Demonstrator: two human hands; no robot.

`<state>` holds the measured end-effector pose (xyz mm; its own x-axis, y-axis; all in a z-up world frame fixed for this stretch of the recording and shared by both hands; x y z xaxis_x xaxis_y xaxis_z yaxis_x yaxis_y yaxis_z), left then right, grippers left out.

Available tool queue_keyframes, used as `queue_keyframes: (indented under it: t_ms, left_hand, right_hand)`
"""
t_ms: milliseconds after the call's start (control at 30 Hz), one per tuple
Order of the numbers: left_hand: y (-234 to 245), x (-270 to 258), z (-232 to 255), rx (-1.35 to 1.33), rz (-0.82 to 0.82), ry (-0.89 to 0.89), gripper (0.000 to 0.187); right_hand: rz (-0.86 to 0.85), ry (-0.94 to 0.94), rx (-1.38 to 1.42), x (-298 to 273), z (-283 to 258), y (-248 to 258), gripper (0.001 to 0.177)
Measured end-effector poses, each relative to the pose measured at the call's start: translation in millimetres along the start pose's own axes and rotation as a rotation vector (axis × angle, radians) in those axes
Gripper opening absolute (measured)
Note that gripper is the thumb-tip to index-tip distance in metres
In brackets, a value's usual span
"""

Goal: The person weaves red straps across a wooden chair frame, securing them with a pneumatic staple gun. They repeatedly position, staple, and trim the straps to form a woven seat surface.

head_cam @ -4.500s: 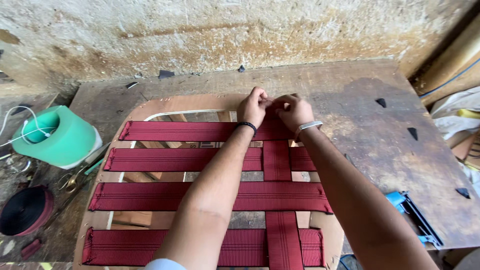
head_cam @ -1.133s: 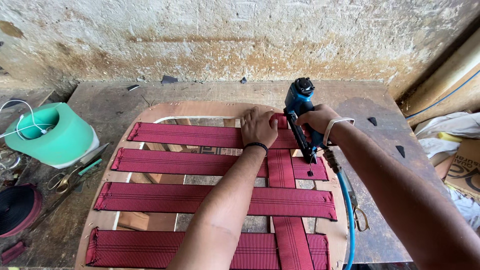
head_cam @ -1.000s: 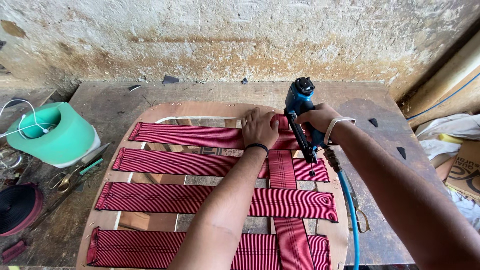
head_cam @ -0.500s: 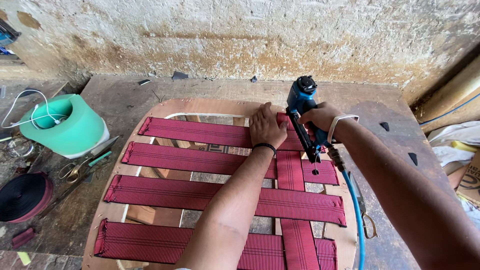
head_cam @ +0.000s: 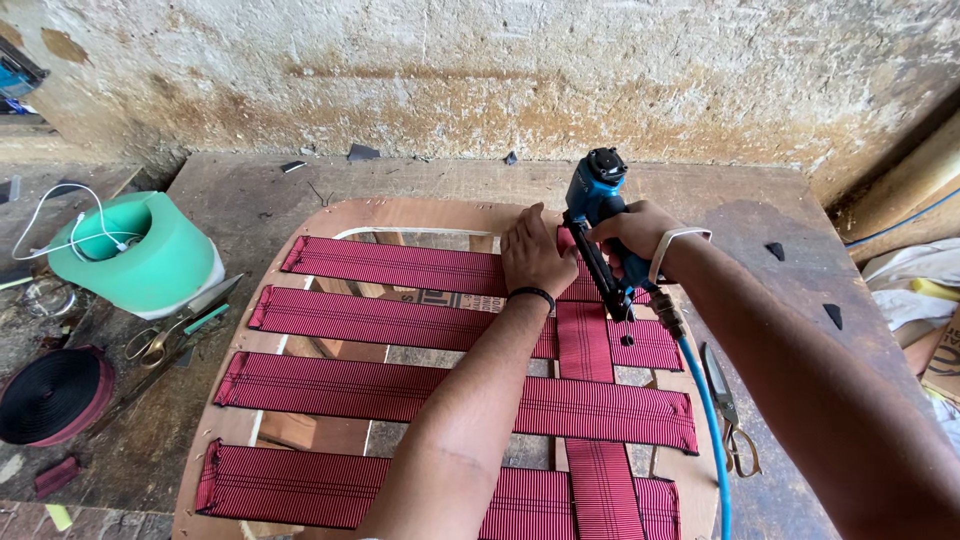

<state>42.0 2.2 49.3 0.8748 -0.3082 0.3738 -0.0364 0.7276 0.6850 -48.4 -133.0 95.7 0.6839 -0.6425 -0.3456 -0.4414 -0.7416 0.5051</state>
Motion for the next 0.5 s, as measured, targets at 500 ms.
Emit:
queue_keyframes:
  t_ms: [500]
  left_hand:
    - [3,0,-1,-0.069,-0.012,0.014,0.090]
  right_hand:
    - [0.022,0.053,-0.033,-29,-4,7,0.025]
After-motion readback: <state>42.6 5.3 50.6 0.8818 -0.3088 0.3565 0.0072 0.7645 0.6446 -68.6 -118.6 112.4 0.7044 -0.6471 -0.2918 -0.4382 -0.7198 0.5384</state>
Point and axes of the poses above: each hand's wrist, its own x-axis towards the middle knuckle, its own y-axis out of the back of the hand, z = x × y, the point moved 10 cm from there along x, towards the middle knuckle, and after that the axes turned 10 degrees about z, right-handed, at the moved point
